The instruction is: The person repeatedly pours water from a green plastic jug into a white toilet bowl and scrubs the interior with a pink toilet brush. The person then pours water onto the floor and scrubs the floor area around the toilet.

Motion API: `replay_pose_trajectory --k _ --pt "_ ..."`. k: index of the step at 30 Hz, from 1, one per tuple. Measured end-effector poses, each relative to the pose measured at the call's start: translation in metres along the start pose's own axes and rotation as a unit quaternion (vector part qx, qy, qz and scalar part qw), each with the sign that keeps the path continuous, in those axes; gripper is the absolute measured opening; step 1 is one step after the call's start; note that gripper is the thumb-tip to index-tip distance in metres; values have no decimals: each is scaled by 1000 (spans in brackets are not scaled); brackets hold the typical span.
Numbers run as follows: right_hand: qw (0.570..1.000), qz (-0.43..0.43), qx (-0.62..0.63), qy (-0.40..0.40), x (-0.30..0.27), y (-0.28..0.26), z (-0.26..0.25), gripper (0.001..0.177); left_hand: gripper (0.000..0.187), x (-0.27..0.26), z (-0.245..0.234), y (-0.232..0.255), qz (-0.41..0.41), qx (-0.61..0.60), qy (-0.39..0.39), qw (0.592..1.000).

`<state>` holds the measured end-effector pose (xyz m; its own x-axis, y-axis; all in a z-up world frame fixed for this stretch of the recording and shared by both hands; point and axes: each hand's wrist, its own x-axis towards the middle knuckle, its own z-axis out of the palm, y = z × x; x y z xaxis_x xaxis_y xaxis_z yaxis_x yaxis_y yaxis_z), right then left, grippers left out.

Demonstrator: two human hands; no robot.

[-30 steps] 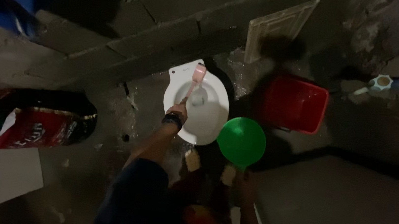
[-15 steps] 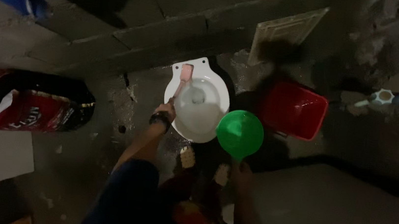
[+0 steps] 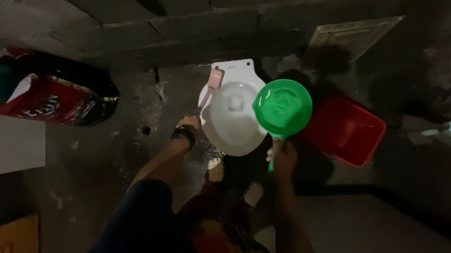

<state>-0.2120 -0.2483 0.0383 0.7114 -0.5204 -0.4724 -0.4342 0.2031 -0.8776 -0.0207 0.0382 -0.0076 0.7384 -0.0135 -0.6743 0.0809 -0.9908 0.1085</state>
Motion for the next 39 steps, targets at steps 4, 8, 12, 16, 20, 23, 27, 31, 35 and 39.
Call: replay_pose_trajectory --k 4,8,12,16,20,23,27,31,35,39 --pt "997 58 53 22 1 -11 9 22 40 44 -2 13 20 41 50 998" --pt "999 39 20 15 -4 -8 10 26 35 68 -15 56 13 -29 66 997" --pt "998 60 18 11 -10 -8 9 25 48 21 -25 47 -6 -73 15 997" --pt "999 28 39 -4 -15 -9 9 26 53 -33 -19 11 -26 16 -46 998" --pt "999 40 22 20 -8 -22 16 27 44 -17 -31 17 -27 -27 -27 999" --pt "997 64 25 47 -12 -31 19 28 41 32 -38 43 -22 -67 18 997" --pt "996 27 72 39 -19 -50 26 25 40 55 -17 28 -4 -30 0 1000" --pt "995 22 87 34 -18 -64 32 23 37 36 15 -23 61 70 -15 996" --pt "998 15 52 37 -20 -57 27 27 38 39 27 -39 4 57 -32 998" --pt "996 26 77 46 -20 -53 27 31 36 93 1 17 12 -2 26 1000"
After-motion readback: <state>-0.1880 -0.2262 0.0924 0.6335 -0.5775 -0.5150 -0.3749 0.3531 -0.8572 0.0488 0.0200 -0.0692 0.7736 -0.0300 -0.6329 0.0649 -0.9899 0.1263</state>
